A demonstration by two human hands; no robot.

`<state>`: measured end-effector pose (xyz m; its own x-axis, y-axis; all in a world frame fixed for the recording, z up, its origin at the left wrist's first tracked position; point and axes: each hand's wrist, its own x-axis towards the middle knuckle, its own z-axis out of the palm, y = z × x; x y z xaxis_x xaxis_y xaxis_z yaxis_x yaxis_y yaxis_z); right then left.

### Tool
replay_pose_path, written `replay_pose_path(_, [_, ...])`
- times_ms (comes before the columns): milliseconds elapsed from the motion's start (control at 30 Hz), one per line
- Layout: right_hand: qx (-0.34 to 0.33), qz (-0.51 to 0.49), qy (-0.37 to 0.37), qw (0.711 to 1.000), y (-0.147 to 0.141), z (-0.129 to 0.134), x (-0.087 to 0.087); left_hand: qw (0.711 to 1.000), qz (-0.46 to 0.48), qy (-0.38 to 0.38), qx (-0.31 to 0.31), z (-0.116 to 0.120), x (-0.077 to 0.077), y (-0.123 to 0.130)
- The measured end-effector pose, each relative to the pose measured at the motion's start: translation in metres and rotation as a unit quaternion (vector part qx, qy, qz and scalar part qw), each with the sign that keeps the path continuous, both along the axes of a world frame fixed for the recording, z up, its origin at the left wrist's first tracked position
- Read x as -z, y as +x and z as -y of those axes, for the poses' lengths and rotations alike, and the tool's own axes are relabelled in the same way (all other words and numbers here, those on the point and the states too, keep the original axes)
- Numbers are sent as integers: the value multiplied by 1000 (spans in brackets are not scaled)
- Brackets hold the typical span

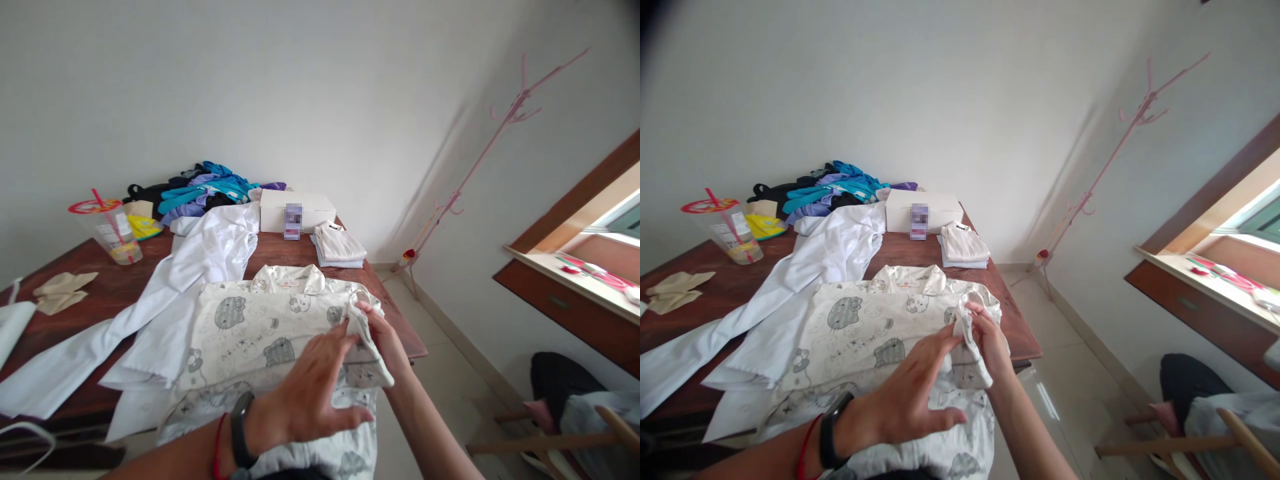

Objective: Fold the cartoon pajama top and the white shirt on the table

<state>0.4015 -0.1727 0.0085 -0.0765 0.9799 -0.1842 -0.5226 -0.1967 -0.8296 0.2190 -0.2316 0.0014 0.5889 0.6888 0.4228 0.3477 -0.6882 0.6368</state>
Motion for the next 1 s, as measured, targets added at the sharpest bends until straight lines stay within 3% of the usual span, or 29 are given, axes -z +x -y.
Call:
replay_pose_path(167, [-7, -71, 23, 997, -30, 11, -5, 989, 45, -117, -75, 0, 15, 6])
replay_pose_path(333, [-88, -41, 59, 994, -39, 24, 4, 934, 171, -253, -184, -12, 6, 1])
replay_pose_path(467, [-68, 80, 149, 983, -32, 35, 23, 892, 223, -326, -220, -27, -4, -14])
replay_pose_path(567, [-42, 260, 288, 921, -22, 49, 37, 884, 235, -334, -226, -35, -16, -32])
replay_pose_path(633, [-42, 351, 369, 860, -15, 59, 44, 895, 236, -311, -216, -39, -26, -45])
replay_pose_path(700, [-46, 396, 415, 817, -9, 66, 49, 909, 233, -281, -203, -42, -37, -58])
replay_pose_path(800, [-39, 429, 423, 797, -2, 71, 51, 905, 242, -279, -210, -45, -52, -72])
replay_pose_path(900, [-66, 473, 405, 780, -1, 70, 47, 887, 247, -336, -201, -46, -60, -81])
replay_pose_path(1000, [-94, 503, 414, 753, -2, 68, 43, 905, 186, -318, -212, -47, -60, -89])
